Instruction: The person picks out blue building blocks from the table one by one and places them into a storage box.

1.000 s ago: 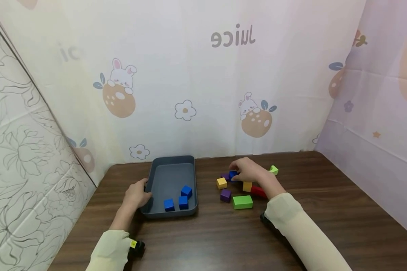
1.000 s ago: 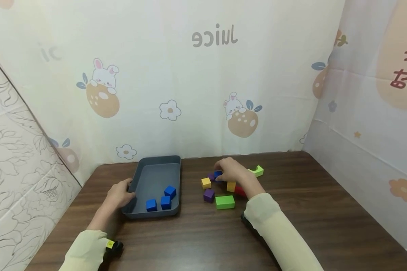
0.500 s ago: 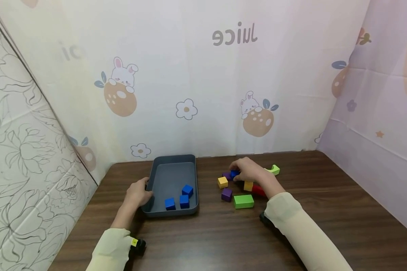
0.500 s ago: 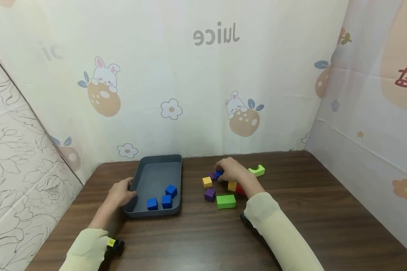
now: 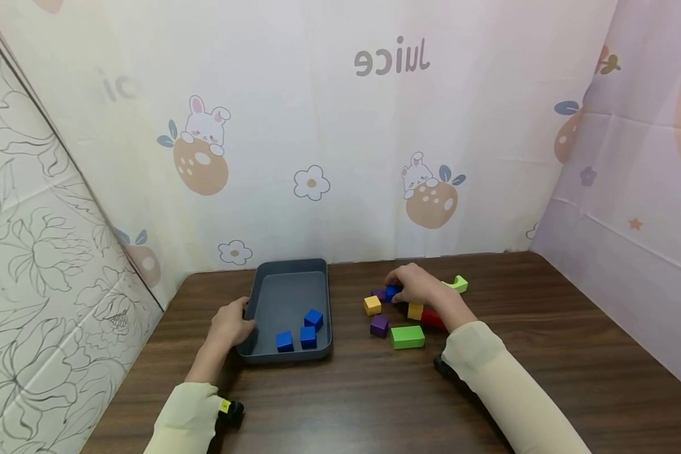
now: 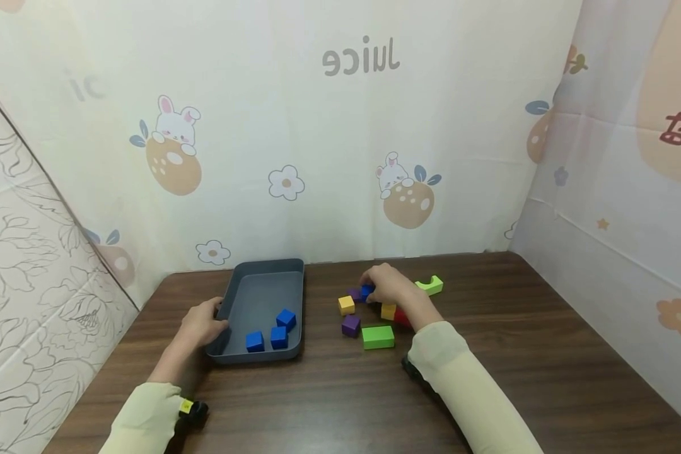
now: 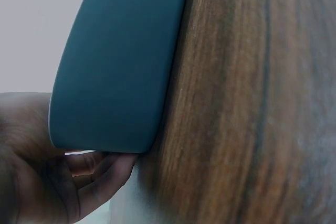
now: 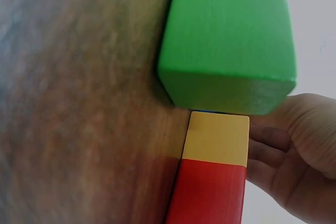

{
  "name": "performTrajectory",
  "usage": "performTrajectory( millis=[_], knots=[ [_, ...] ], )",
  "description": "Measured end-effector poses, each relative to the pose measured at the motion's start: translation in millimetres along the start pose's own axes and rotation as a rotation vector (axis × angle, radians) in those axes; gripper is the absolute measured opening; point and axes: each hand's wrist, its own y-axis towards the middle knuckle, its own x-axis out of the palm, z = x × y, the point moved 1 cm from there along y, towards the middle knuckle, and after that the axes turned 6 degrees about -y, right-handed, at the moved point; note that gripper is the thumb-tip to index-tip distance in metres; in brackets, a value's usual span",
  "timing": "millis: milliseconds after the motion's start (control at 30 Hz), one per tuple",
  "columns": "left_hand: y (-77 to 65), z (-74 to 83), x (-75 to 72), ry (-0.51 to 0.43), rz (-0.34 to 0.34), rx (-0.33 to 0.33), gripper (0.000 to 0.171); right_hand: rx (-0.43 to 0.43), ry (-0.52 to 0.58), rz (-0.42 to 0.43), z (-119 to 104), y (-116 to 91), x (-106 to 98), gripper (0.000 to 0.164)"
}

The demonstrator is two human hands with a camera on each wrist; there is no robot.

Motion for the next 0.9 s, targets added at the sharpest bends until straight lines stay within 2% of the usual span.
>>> performTrajectory(
  millis=[400,633,900],
  knots=[
    [-1.4,-1.6,-1.7,0.001,0.005,0.009,0.059,-0.016,-0.019,0.002,-5,2,-4,0.038],
    [-0.3,-0.9,-0.7,0.001,0.002,0.004,0.059,-0.019,-0.018,0.017,-6,-3,-8,0.039],
    [-0.2,-0.1,-0.9,0.006,-0.002,0.004,0.060,-0.036,0.021,0.035,-9,-7,-15,0.038]
  ],
)
